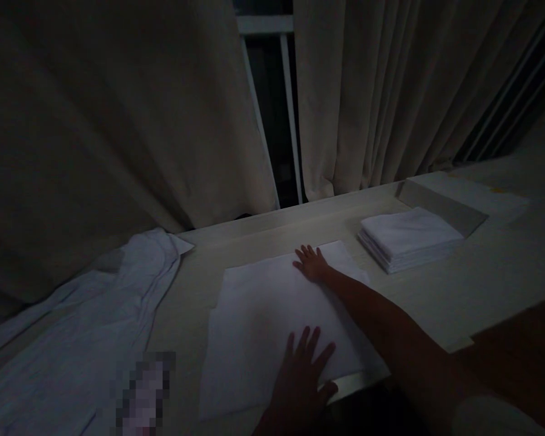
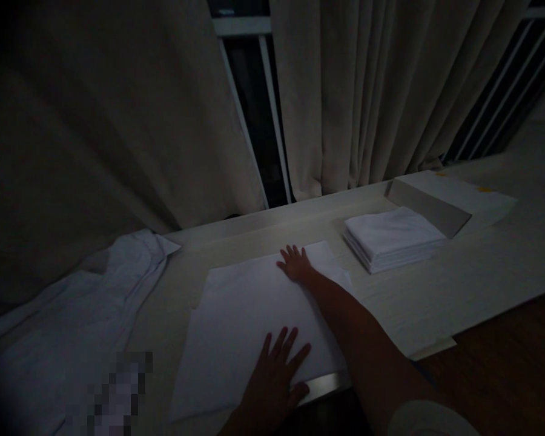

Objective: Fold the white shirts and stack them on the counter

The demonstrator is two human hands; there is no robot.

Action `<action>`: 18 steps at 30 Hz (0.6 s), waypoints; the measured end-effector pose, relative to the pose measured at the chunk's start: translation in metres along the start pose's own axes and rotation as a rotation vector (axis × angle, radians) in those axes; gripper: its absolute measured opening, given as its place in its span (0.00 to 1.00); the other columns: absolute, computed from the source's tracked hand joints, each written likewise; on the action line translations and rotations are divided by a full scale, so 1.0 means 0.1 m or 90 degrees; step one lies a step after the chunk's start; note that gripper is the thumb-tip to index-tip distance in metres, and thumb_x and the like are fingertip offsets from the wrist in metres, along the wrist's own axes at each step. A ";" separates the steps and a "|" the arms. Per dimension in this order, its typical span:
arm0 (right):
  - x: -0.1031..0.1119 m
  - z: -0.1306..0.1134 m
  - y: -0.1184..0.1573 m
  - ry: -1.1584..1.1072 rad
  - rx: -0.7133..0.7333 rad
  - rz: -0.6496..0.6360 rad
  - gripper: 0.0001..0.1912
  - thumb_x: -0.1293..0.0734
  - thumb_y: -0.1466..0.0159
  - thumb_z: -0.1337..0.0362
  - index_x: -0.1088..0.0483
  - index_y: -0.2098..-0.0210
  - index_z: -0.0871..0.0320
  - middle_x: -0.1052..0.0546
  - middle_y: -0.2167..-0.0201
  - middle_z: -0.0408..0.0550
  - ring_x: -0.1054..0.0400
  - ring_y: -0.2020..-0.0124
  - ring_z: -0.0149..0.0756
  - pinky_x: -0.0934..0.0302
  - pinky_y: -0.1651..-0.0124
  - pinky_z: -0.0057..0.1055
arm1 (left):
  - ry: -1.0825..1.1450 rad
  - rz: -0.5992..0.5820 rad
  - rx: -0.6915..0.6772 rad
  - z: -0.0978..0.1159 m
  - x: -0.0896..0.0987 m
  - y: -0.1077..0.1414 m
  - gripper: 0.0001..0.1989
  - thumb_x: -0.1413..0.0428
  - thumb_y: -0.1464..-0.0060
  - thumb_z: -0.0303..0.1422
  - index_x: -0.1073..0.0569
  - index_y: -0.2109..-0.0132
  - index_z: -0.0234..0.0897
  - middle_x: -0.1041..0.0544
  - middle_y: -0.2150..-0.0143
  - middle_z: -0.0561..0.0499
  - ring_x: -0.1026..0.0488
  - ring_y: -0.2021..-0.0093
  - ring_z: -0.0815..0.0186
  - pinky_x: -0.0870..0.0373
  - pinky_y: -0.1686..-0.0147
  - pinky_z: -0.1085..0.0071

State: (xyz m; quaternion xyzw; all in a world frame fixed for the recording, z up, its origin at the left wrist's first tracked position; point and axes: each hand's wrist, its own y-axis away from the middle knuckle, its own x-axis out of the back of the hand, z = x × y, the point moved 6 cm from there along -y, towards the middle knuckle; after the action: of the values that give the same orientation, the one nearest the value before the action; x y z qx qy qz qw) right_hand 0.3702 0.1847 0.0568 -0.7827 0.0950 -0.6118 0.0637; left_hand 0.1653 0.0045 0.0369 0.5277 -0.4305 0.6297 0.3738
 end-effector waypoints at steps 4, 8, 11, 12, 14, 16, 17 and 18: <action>0.03 -0.27 0.48 -0.005 0.065 -0.029 0.36 0.53 0.30 0.44 0.56 0.31 0.60 0.57 0.30 0.54 0.66 0.30 0.47 0.69 0.32 0.52 | 0.029 0.001 0.014 0.03 -0.01 0.02 0.37 0.54 0.43 0.54 0.58 0.31 0.55 0.61 0.27 0.54 0.60 0.29 0.52 0.55 0.35 0.44; 0.04 -0.39 1.53 0.010 0.156 -0.047 0.35 0.51 0.30 0.44 0.59 0.30 0.54 0.56 0.30 0.50 0.65 0.30 0.44 0.66 0.32 0.51 | 0.040 0.034 0.034 -0.01 -0.08 0.03 0.44 0.53 0.44 0.54 0.62 0.30 0.42 0.59 0.28 0.46 0.60 0.29 0.53 0.53 0.34 0.48; 0.07 -0.05 2.22 0.034 0.093 -0.053 0.34 0.49 0.31 0.45 0.59 0.30 0.52 0.55 0.30 0.50 0.63 0.30 0.46 0.60 0.33 0.51 | 0.010 0.089 0.118 -0.34 -0.07 0.15 0.38 0.56 0.40 0.50 0.59 0.30 0.39 0.57 0.28 0.44 0.58 0.29 0.55 0.50 0.35 0.51; 0.10 0.11 2.38 0.045 0.063 -0.052 0.34 0.48 0.31 0.45 0.58 0.30 0.52 0.55 0.30 0.50 0.62 0.30 0.46 0.59 0.33 0.51 | -0.012 0.104 0.165 -0.53 -0.06 0.23 0.36 0.57 0.39 0.49 0.56 0.30 0.40 0.57 0.28 0.45 0.58 0.29 0.55 0.50 0.35 0.50; 0.15 0.41 2.59 0.066 0.010 -0.044 0.33 0.48 0.30 0.46 0.56 0.31 0.51 0.53 0.31 0.50 0.61 0.30 0.46 0.59 0.34 0.52 | -0.060 0.097 0.241 -0.92 -0.05 0.46 0.35 0.57 0.40 0.50 0.50 0.31 0.40 0.56 0.28 0.44 0.58 0.29 0.52 0.51 0.35 0.48; 0.20 0.62 2.68 0.083 -0.023 -0.036 0.32 0.48 0.30 0.46 0.55 0.31 0.50 0.53 0.31 0.50 0.61 0.30 0.46 0.59 0.34 0.53 | -0.099 0.087 0.289 -1.25 -0.03 0.74 0.36 0.57 0.41 0.53 0.45 0.33 0.36 0.53 0.29 0.40 0.56 0.30 0.49 0.51 0.36 0.46; 0.21 0.68 2.69 0.088 -0.029 -0.031 0.31 0.48 0.30 0.47 0.55 0.31 0.49 0.53 0.31 0.49 0.61 0.30 0.46 0.59 0.34 0.53 | -0.112 0.079 0.295 -1.35 -0.03 0.88 0.36 0.57 0.41 0.53 0.46 0.32 0.37 0.52 0.29 0.41 0.56 0.30 0.50 0.52 0.36 0.46; 0.22 0.71 2.69 0.090 -0.030 -0.027 0.31 0.48 0.30 0.47 0.55 0.31 0.48 0.53 0.30 0.49 0.61 0.30 0.46 0.59 0.34 0.53 | -0.123 0.075 0.304 -1.42 -0.03 1.01 0.36 0.58 0.41 0.53 0.47 0.32 0.38 0.52 0.29 0.42 0.56 0.30 0.50 0.53 0.36 0.46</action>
State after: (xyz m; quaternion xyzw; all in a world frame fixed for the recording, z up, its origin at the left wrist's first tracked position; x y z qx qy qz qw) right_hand 0.4256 -0.0832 0.0021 -0.7404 0.0969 -0.6647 0.0253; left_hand 0.0234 0.1019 0.0086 0.6325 -0.3334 0.6810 0.1583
